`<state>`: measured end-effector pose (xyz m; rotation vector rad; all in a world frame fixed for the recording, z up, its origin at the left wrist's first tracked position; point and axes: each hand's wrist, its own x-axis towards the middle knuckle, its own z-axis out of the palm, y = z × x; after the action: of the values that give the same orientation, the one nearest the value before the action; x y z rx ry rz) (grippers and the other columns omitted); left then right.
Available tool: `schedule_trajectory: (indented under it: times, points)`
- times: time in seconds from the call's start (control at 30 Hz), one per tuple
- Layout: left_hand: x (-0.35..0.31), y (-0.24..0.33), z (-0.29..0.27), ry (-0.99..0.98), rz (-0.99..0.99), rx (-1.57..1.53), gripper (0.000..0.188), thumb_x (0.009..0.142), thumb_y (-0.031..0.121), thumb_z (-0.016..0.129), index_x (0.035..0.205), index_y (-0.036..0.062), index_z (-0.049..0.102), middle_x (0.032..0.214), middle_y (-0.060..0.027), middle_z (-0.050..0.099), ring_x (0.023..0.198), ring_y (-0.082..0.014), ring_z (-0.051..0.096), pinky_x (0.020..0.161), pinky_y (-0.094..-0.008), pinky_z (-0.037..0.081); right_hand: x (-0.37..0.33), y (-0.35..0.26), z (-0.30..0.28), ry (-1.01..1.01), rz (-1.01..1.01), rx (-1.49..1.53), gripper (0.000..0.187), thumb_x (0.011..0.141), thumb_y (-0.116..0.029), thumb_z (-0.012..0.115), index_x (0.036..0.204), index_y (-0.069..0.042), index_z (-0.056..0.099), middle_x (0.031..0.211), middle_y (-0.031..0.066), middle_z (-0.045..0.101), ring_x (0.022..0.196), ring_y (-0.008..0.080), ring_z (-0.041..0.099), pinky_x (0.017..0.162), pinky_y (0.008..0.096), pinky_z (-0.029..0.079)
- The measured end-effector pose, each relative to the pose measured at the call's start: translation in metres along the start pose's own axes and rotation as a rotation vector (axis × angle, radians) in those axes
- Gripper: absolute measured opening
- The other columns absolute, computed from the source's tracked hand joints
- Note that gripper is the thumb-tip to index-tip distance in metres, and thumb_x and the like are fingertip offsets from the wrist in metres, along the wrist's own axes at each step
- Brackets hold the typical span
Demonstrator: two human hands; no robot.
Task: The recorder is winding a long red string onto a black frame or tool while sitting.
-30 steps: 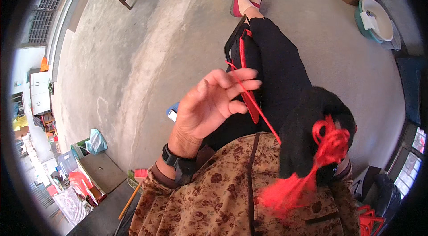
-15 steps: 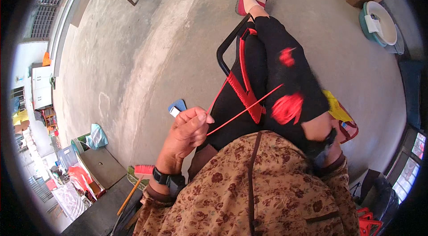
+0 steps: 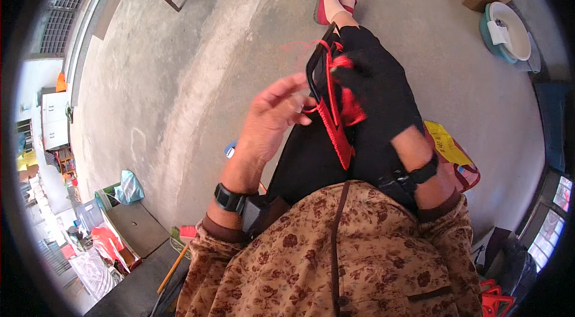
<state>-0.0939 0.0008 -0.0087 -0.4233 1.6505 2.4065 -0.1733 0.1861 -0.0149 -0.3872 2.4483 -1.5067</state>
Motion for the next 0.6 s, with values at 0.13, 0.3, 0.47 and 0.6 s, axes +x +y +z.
schedule_trajectory:
  times: [0.13, 0.3, 0.47, 0.6]
  points:
    - [0.008, -0.029, -0.001, -0.037, -0.102, 0.033, 0.027, 0.093, 0.020, 0.057, 0.113, 0.0025, 0.060, 0.094, -0.0021, 0.064, 0.077, -0.0091, 0.059, 0.062, -0.0227, 0.050, -0.008, -0.011, 0.016, -0.015, 0.040, 0.277, 0.031, 0.084, -0.008, 0.062, 0.113, 0.000, 0.057, 0.104, 0.0104, 0.063, 0.091, 0.0185, 0.061, 0.078, 0.0320, 0.050]
    - [0.001, -0.013, -0.016, 0.075, -0.147, -0.210, 0.024, 0.094, 0.026, 0.056, 0.105, 0.0052, 0.060, 0.087, -0.0014, 0.063, 0.068, -0.0088, 0.059, 0.055, -0.0218, 0.048, -0.002, -0.004, -0.008, 0.043, -0.133, 0.245, 0.040, 0.082, -0.012, 0.064, 0.120, -0.003, 0.053, 0.107, 0.0190, 0.057, 0.097, 0.0309, 0.059, 0.083, 0.0349, 0.049]
    - [-0.051, 0.044, -0.027, 0.137, 0.109, -0.411, 0.021, 0.091, 0.029, 0.057, 0.085, 0.0097, 0.051, 0.074, 0.0020, 0.051, 0.057, -0.0093, 0.048, 0.054, -0.0225, 0.040, -0.005, -0.026, -0.003, 0.154, -0.544, -0.238, 0.034, 0.080, -0.014, 0.066, 0.111, -0.003, 0.056, 0.106, 0.0189, 0.058, 0.096, 0.0323, 0.059, 0.083, 0.0360, 0.048]
    - [-0.102, 0.100, -0.035, -0.178, 0.447, -0.576, 0.027, 0.092, 0.023, 0.058, 0.074, 0.0115, 0.041, 0.062, 0.0027, 0.042, 0.054, -0.0061, 0.042, 0.051, -0.0215, 0.036, -0.016, -0.060, 0.007, -0.038, -0.777, -0.463, 0.028, 0.078, -0.015, 0.068, 0.102, -0.003, 0.060, 0.105, 0.0180, 0.059, 0.095, 0.0317, 0.059, 0.082, 0.0367, 0.047]
